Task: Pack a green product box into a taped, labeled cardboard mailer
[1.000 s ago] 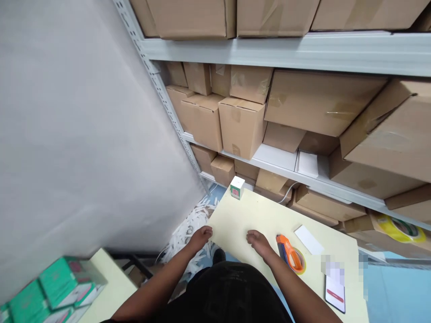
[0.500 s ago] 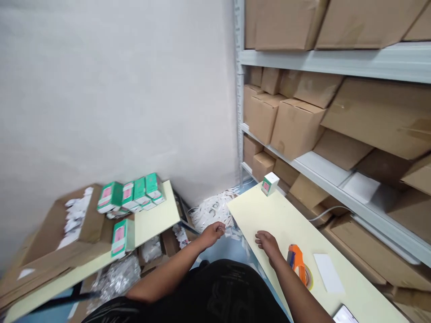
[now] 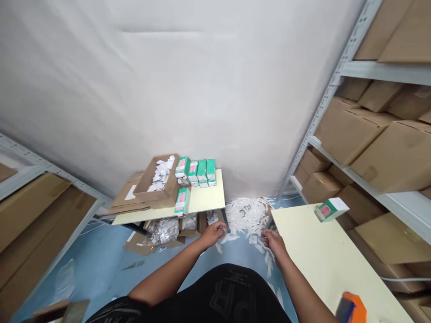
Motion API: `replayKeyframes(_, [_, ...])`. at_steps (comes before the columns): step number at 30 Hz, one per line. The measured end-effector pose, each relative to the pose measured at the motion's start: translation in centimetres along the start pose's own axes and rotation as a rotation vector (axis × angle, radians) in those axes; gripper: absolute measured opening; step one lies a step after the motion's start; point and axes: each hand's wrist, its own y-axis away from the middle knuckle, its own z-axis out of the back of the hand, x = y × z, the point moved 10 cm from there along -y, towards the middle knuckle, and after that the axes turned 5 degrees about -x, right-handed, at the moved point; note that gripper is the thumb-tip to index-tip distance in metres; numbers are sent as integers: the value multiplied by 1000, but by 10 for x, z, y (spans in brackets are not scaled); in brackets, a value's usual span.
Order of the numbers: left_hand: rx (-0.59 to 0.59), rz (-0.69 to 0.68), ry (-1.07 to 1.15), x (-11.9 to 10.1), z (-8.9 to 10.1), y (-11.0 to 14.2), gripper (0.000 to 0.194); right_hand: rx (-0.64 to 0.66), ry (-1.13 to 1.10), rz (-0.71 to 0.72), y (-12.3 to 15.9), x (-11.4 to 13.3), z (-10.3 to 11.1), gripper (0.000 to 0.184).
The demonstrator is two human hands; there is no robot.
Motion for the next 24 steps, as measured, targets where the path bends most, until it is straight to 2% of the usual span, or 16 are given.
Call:
replayKeyframes(7, [-46, 43, 64, 45, 107, 31, 33, 81, 13, 9, 31, 4, -114, 38])
replayKeyframes(13, [-146, 44, 83, 71, 193, 46, 31, 157, 86, 26, 43, 15, -199, 38])
replayKeyframes(18, [-227, 81, 94, 87, 231, 50, 32, 251, 158, 47, 36, 32, -254, 41])
replayKeyframes(24, [-371, 173, 111, 109, 267, 44, 30, 367, 217, 32, -1, 59, -326, 43])
